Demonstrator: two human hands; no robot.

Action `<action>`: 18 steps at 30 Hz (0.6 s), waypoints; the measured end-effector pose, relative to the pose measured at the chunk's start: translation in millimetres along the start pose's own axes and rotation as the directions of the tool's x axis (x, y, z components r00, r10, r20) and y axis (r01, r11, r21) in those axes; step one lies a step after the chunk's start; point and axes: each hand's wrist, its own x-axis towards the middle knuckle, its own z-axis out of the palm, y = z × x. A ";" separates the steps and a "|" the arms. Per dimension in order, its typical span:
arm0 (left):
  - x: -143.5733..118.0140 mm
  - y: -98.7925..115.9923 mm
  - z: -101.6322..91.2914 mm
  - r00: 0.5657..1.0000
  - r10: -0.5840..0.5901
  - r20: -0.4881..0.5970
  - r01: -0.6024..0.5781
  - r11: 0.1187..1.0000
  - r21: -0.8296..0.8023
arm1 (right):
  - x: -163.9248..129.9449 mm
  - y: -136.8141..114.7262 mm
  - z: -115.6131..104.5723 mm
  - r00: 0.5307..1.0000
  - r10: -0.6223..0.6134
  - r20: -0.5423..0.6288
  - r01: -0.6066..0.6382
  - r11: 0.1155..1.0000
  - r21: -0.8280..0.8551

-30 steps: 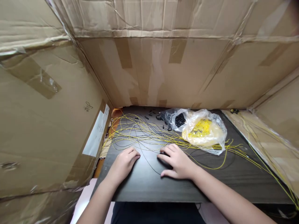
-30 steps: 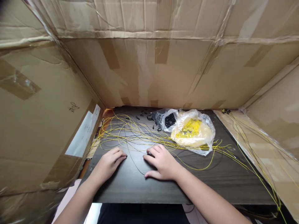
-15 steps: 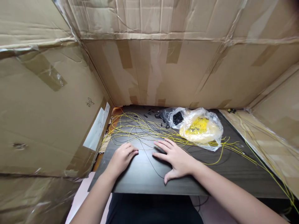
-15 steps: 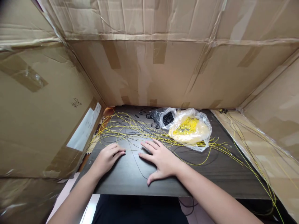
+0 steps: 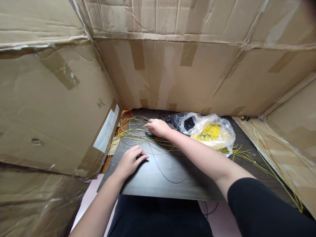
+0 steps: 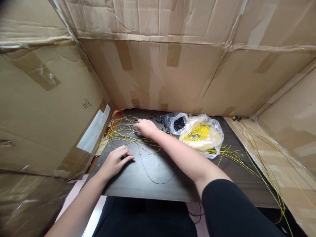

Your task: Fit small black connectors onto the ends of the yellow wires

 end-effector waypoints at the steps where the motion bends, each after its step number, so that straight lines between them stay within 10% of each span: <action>1: 0.2 0.0 0.5 1.000 -0.009 0.000 0.009 1.000 -0.006 | 11.2 0.1 8.4 1.000 0.013 0.010 -0.013 1.000 -0.002; 12: 2.9 2.9 2.1 0.998 -0.004 -0.063 0.003 1.000 -0.019 | 30.6 -2.2 39.6 0.997 0.044 -0.056 -0.042 0.998 0.048; 18: 2.6 -0.7 -0.5 0.945 -0.019 -0.325 0.001 0.999 -0.054 | 20.4 -7.5 19.7 0.983 0.021 -0.184 0.018 0.979 0.205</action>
